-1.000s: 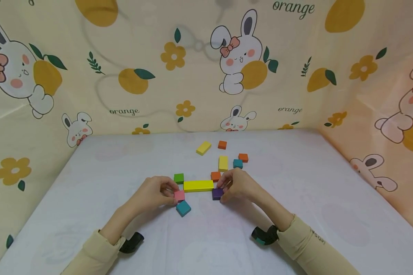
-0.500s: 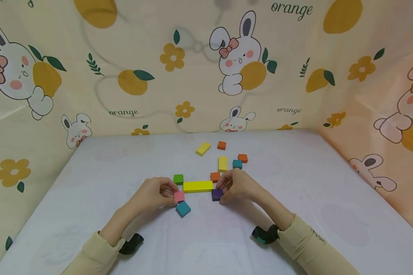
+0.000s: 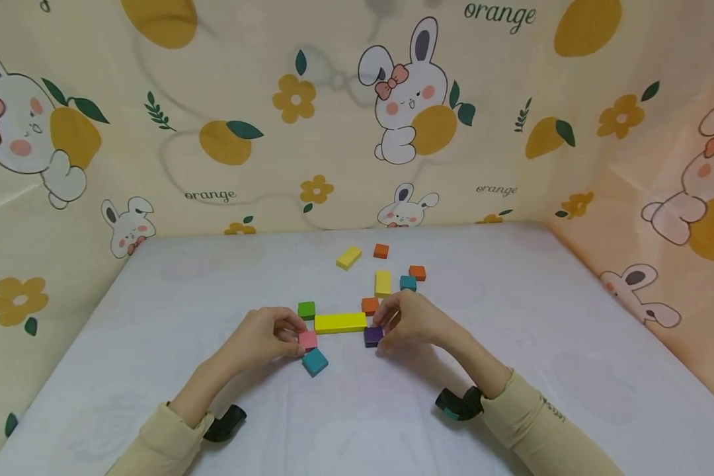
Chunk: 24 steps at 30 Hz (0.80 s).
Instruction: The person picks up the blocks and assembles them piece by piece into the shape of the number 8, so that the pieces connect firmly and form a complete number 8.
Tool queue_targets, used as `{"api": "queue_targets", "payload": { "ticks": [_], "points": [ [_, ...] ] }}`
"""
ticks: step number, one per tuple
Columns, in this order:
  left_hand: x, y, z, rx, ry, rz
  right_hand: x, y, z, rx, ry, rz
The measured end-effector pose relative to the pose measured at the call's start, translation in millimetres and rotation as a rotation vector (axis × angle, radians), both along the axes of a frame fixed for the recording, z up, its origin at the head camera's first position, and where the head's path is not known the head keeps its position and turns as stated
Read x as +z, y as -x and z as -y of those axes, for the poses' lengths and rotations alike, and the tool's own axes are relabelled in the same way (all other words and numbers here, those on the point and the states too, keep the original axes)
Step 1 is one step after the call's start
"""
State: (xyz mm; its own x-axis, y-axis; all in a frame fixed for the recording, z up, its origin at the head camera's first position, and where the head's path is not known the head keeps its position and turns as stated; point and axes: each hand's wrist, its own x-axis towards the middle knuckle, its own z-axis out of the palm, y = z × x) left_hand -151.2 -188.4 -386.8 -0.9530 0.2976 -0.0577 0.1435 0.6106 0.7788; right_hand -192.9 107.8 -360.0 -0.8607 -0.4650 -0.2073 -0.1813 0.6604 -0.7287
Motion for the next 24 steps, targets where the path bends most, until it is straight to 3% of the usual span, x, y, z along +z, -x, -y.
{"api": "queue_targets", "payload": {
  "ticks": [4,9,13,17,24],
  "points": [
    [0.0,-1.3,0.9,0.016,-0.003,0.003,16.0,1.9,-4,0.008,-0.039,-0.047],
    [-0.2,-0.8,1.5,0.02,-0.01,-0.002,29.7,13.9,-19,-0.054,0.007,-0.186],
    [0.4,-0.1,1.0,0.025,-0.006,-0.003,22.3,31.6,-37,-0.127,0.067,-0.285],
    [1.7,0.4,-0.5,0.022,-0.001,0.001,11.5,50.8,-59,-0.157,0.061,-0.347],
    [1.4,-0.2,-2.1,0.024,-0.001,0.014,3.7,72.4,-77,-0.076,0.074,-0.332]
  ]
}}
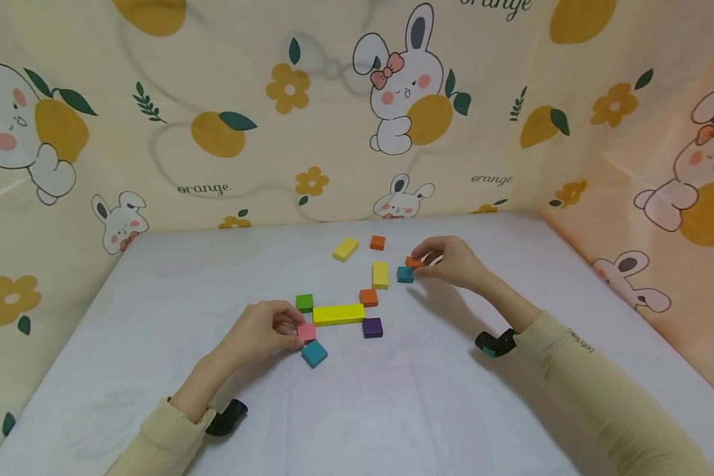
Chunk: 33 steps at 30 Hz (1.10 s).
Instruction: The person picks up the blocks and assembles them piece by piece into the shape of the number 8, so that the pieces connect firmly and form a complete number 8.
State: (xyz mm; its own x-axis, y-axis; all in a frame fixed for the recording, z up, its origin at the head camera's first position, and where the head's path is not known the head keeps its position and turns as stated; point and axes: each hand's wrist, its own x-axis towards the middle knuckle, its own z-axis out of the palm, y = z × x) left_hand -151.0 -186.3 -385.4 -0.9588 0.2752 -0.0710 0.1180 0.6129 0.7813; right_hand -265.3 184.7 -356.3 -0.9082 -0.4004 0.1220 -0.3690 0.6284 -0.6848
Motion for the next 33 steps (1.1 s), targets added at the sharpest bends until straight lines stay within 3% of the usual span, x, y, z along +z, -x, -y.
{"api": "queue_targets", "payload": {
  "ticks": [4,10,33],
  "points": [
    [-0.2,-0.4,1.4,0.011,0.006,0.001,-7.3,10.4,2,0.032,-0.003,0.054],
    [-1.1,-0.8,0.1,0.003,0.002,0.001,-17.8,16.5,5,-0.01,-0.037,0.131],
    [-1.0,-1.9,-0.7,0.009,0.007,0.011,-21.9,15.0,12,-0.07,-0.065,0.135]
  ]
}}
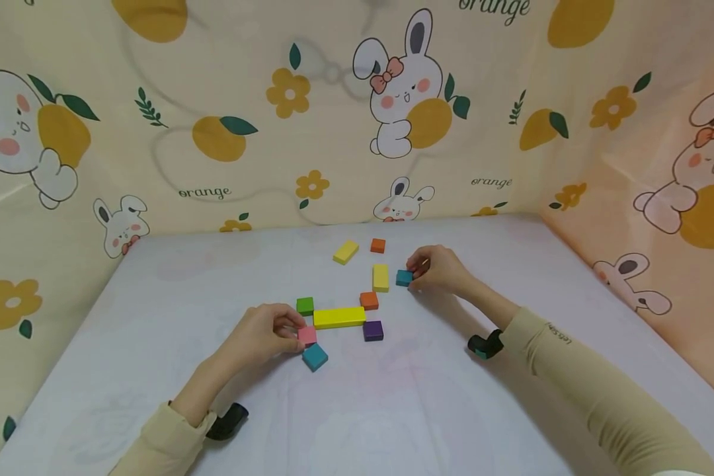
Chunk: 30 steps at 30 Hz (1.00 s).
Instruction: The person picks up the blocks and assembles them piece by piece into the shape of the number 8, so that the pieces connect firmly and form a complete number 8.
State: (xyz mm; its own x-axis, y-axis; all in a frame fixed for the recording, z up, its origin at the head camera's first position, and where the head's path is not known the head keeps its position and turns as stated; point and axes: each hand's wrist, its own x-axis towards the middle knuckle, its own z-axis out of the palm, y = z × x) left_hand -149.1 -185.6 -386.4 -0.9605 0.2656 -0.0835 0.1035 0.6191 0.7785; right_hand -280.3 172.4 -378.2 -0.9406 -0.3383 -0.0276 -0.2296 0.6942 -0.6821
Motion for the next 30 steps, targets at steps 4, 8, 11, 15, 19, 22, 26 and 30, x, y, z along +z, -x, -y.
{"api": "queue_targets", "payload": {
  "ticks": [4,8,11,15,19,22,26,30],
  "points": [
    [-0.5,-0.5,0.2,0.003,0.002,0.001,-0.4,-1.1,2,-0.001,-0.015,-0.009],
    [-0.7,-0.4,0.5,0.004,0.003,-0.003,-1.7,-2.8,5,-0.004,-0.032,-0.019],
    [-1.5,0.0,1.1,0.002,0.005,-0.009,-3.1,-4.9,6,-0.004,-0.046,-0.036],
    [-1.5,0.6,1.2,-0.001,0.0,-0.015,-0.7,-12.0,5,-0.032,-0.036,-0.066],
    [-1.1,0.9,0.4,-0.003,-0.009,-0.007,8.4,-31.1,6,-0.095,0.035,-0.055],
    [-0.2,0.9,0.4,-0.008,-0.011,-0.002,17.3,-53.6,11,-0.134,0.097,-0.036],
    [0.1,1.3,1.4,-0.01,-0.008,-0.005,24.5,-85.2,24,-0.119,0.145,-0.029],
    [-1.4,2.0,1.6,-0.009,0.0,-0.007,24.0,-110.4,38,-0.07,0.207,0.047]
  ]
}}
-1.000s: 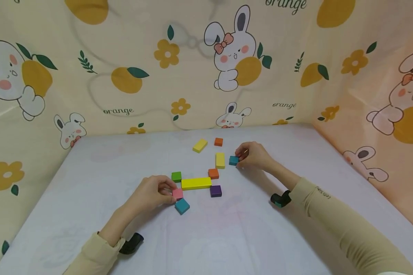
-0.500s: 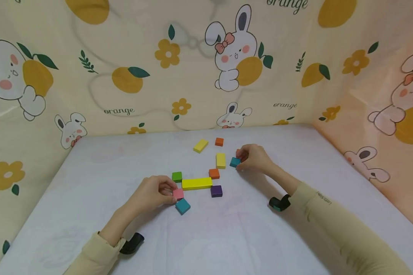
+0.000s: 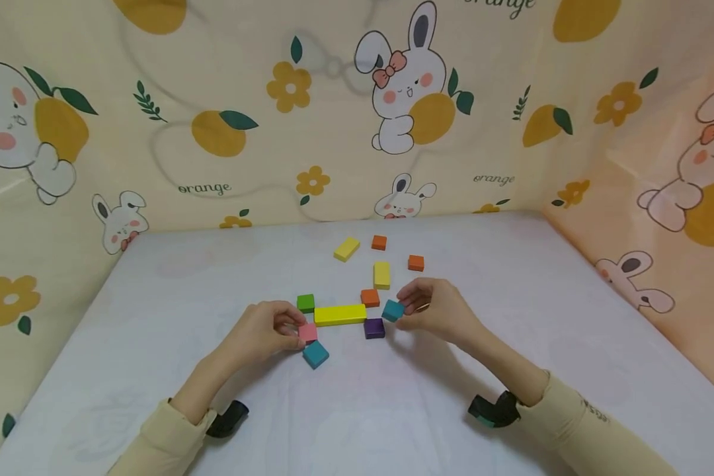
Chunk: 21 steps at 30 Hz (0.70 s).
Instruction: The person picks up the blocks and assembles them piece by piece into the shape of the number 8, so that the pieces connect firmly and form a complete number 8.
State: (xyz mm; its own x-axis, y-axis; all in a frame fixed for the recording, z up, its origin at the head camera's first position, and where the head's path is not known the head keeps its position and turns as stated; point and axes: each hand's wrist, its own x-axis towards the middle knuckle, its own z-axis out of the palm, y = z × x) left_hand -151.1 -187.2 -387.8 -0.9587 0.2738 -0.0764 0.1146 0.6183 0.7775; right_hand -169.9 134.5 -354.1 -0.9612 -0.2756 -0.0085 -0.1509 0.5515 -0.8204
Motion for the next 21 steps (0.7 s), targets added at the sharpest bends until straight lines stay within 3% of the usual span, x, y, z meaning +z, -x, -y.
{"api": "queue_targets", "payload": {
  "ticks": [3,9,21],
  "points": [
    [-0.4,0.0,-0.6,-0.001,0.002,0.0,-2.5,-13.9,7,0.045,0.045,0.046],
    [0.0,0.0,-0.3,0.001,0.003,0.002,-6.7,-28.9,12,0.136,0.044,0.05],
    [-0.6,1.0,0.2,-0.008,0.012,0.001,-20.1,-32.4,15,0.163,-0.06,0.016]
  ]
}}
